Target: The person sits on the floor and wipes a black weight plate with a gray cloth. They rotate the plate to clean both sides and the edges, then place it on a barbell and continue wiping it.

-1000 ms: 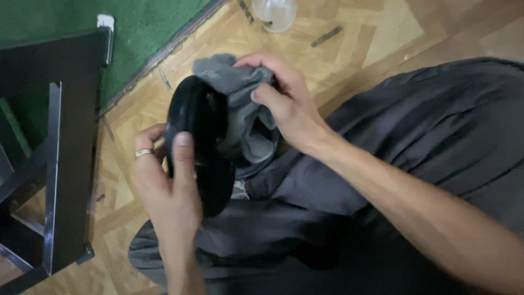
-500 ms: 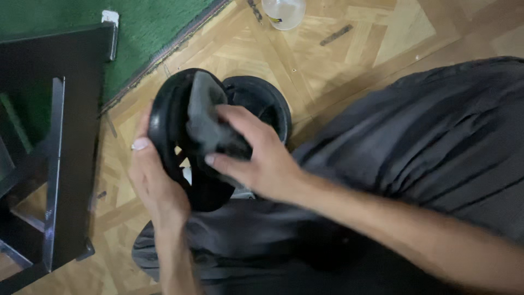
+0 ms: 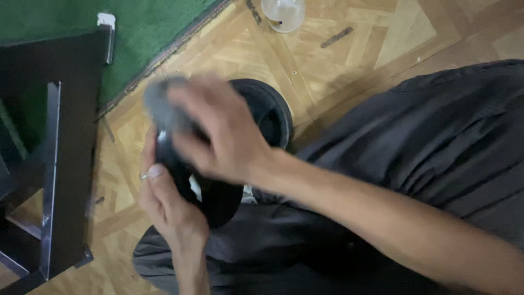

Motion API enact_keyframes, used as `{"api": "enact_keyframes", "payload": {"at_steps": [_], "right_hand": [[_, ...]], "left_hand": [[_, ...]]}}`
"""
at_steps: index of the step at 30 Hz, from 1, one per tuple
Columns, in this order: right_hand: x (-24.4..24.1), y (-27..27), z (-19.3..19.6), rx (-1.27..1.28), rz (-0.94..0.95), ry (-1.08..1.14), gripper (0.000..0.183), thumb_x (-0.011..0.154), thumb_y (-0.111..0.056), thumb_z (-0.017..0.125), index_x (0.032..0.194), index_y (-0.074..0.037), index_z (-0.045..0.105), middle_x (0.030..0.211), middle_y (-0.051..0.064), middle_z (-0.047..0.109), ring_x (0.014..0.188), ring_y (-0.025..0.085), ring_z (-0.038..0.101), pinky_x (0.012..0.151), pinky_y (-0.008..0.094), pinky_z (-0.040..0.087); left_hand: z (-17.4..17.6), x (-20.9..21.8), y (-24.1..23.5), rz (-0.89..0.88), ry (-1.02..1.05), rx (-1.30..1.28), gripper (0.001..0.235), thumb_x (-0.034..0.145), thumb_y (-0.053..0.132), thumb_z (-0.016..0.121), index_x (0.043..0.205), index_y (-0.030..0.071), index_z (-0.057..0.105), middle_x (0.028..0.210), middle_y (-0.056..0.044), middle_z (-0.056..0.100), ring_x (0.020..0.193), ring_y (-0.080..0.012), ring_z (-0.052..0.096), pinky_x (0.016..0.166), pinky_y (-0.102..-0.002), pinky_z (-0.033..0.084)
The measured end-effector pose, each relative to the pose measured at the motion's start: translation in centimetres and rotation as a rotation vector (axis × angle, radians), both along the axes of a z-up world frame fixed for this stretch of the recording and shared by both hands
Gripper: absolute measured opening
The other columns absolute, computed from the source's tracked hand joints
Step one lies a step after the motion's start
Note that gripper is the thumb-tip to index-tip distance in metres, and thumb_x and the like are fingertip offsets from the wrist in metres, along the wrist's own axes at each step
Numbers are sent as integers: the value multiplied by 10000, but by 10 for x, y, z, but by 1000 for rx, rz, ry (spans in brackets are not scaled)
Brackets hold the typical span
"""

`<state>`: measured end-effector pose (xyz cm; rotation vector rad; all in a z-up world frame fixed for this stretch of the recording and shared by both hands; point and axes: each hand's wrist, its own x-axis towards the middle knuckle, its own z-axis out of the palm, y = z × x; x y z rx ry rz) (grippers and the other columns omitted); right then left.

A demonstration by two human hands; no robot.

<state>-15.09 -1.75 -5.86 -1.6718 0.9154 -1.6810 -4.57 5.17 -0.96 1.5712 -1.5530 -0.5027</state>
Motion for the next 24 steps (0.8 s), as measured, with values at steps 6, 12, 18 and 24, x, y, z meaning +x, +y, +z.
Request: {"api": "enact_keyframes", "payload": {"at_steps": [6,12,18,24], "right_hand": [[13,-4,-4,-372,-1,290,411,1042,-510,381,1146,-172,591,1109,89,568,1013,262,577,886,431,477],[18,-76,-34,-67,-66,212,306,926,-207,684,1192,-58,667,1131,136,751,997,331,678,926,472,511],[22,18,38,-300,147,274,271,856,-382,703,989,-160,621,1019,43,589,1003,256,525,902,446,369],[6,-58,8,-248,-46,311,225,879,-258,658,1014,-84,706,984,62,693,930,284,557,753,462,386]], "left_hand": [[-32,39,30,253,-58,-3,427,1160,288,350,945,-6,573,887,-65,542,857,-139,452,725,-348,400],[-3,7,17,65,-43,-52,546,1110,311,264,1483,-21,487,1497,-225,556,1384,-309,538,1169,-376,420],[-28,23,30,154,26,-45,408,1116,241,295,1216,-48,565,1169,-173,601,1123,-218,521,936,-377,420],[2,3,24,33,-18,-41,594,1125,345,242,1461,-81,483,1505,-254,543,1449,-310,502,1213,-384,419]]}}
